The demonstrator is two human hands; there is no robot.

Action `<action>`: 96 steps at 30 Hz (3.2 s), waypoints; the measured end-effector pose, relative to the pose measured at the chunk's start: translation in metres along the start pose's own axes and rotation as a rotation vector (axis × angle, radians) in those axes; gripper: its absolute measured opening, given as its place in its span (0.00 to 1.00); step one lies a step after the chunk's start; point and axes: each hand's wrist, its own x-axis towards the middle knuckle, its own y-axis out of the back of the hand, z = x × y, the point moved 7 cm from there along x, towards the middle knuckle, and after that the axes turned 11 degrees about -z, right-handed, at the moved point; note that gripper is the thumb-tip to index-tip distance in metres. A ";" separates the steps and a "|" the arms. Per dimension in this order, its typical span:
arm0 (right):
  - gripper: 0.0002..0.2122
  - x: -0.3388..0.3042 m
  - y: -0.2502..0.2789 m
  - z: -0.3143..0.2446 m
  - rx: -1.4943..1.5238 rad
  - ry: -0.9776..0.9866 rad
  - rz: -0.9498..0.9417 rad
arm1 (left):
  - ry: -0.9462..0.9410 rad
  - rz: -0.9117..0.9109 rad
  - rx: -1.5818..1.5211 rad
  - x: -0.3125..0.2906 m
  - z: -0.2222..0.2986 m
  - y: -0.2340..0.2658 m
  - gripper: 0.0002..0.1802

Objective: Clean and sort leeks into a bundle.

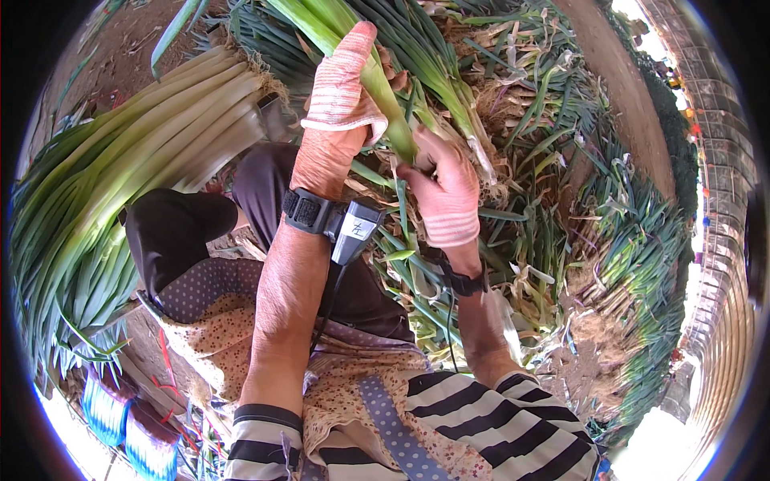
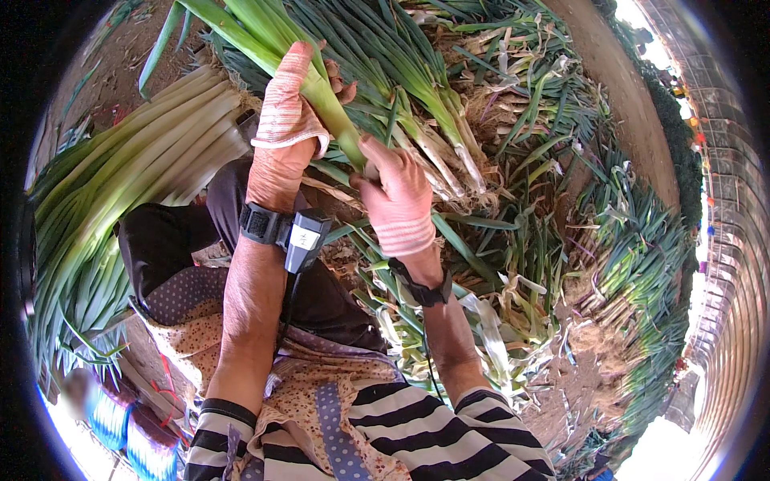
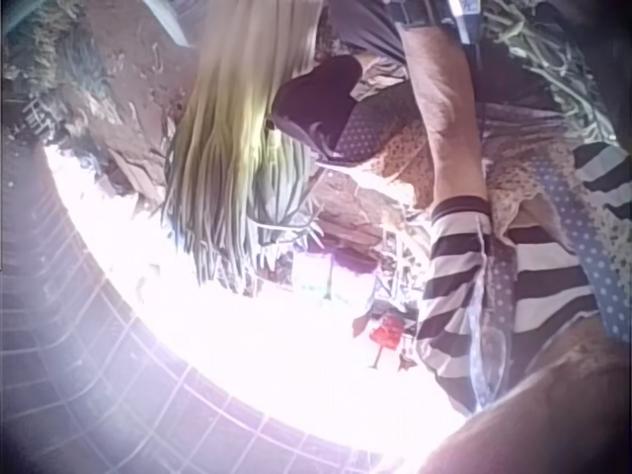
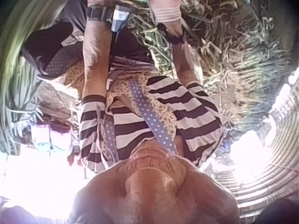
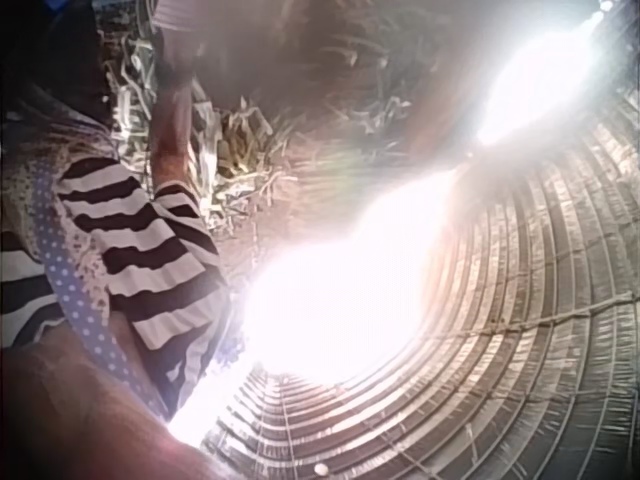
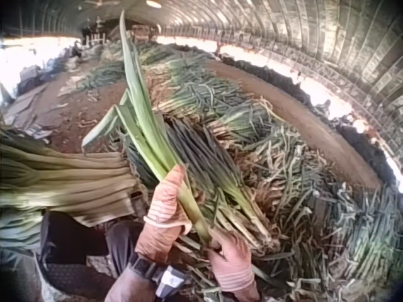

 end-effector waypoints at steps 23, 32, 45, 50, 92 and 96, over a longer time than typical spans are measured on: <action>0.15 -0.257 0.035 0.109 -0.319 -0.723 -0.371 | -0.086 -0.182 0.033 0.001 0.024 -0.012 0.46; 0.26 -0.305 0.071 0.141 -0.481 -1.133 -0.542 | -0.126 -0.217 -0.021 0.000 0.026 -0.019 0.46; 0.20 -0.023 -0.018 0.023 -0.167 -0.414 0.204 | -0.119 0.032 -0.189 -0.007 0.018 -0.004 0.48; 0.14 -0.016 -0.040 0.069 0.370 -0.813 -0.032 | -0.087 -0.386 -0.236 -0.004 0.020 -0.015 0.47; 0.09 -0.040 -0.034 0.081 0.256 -0.894 -0.334 | -0.022 -0.800 -0.233 -0.010 0.012 -0.027 0.17; 0.10 -0.088 -0.041 0.111 0.489 -1.060 -0.238 | 0.004 -0.821 -0.232 -0.010 0.010 -0.026 0.17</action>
